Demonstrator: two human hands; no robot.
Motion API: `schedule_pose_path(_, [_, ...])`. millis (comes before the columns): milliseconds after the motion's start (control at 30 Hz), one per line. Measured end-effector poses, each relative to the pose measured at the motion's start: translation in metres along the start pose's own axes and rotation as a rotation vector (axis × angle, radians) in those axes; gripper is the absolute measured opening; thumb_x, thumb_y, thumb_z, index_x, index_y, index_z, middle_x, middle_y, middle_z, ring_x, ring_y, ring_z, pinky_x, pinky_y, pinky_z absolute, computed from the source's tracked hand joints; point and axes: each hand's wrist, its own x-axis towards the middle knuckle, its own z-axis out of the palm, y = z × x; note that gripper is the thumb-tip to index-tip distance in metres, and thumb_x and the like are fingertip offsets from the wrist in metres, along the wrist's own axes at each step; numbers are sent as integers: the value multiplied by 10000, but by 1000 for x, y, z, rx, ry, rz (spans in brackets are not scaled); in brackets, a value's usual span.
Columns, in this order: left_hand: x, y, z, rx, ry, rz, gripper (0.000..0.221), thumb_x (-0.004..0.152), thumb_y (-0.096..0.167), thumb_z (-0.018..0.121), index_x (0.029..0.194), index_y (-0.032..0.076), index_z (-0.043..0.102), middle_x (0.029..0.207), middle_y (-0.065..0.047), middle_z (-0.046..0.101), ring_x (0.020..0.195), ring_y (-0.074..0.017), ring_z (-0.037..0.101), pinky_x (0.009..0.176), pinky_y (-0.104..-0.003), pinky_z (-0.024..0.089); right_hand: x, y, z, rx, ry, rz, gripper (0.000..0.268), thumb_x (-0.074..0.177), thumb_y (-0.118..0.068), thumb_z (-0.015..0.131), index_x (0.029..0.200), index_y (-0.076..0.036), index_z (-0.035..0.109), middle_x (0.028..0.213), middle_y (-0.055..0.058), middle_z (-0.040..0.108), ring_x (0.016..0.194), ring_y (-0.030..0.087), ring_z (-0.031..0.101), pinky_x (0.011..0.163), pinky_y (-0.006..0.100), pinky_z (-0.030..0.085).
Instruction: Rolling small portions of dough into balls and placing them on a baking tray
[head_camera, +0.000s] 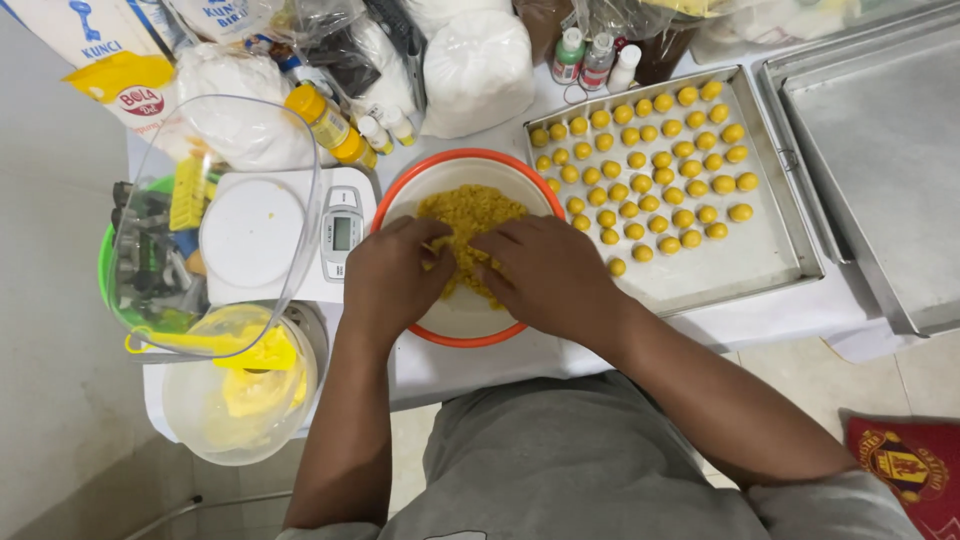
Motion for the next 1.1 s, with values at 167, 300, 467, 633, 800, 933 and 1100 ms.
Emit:
schedule_pose_path(167, [1,-4,10,-276,150,-22,184,888,126,746,1070,112,766,926,-112,747,845,-306,775,748,-416,612,19,16,48,-159,-172,-61,296,867,-192,669,1122,-52,726,1089,167,703,982,394,701,783,484,569])
schedule_pose_path(300, [-1,-6,18,-397,253,-19,174,886,67,757,1055,108,768,908,-116,741,835,-303,776,725,-393,619,21,18,60,-215,-129,-100,149,818,-78,704,952,-37,757,914,138,692,809,340,691,614,421,539])
schedule_pose_path(467, [-1,-8,21,-433,267,-23,176,889,95,772,1062,125,777,889,-106,737,833,-294,776,724,-391,615,28,21,62,-190,-187,-35,243,865,-118,678,1091,-42,723,979,139,664,885,336,682,590,451,557])
schedule_pose_path(633, [-1,-7,21,-420,286,1,179,910,81,757,1082,125,780,894,-106,736,834,-300,774,724,-399,614,33,25,65,-192,-196,-20,210,886,-138,652,1068,-48,704,924,130,678,861,335,704,580,474,575])
schedule_pose_path(800, [-3,-7,23,-355,318,-3,167,894,142,780,1060,158,787,877,-73,736,819,-263,766,723,-387,609,33,15,52,-223,-222,-14,158,854,-59,654,977,-23,746,875,153,710,840,369,712,584,504,580])
schedule_pose_path(933, [-4,-10,28,-319,334,-3,158,890,152,785,1046,180,791,876,-46,737,814,-237,765,729,-367,605,37,19,52,-239,-274,1,177,848,-100,639,982,-57,746,885,118,711,853,347,713,593,523,579])
schedule_pose_path(1100, [-5,-9,25,-267,310,-14,142,892,188,780,1033,197,793,867,-35,737,833,-264,753,725,-382,599,33,22,54,-302,-327,9,250,849,-119,628,1075,-83,727,1017,100,706,985,321,685,650,535,595])
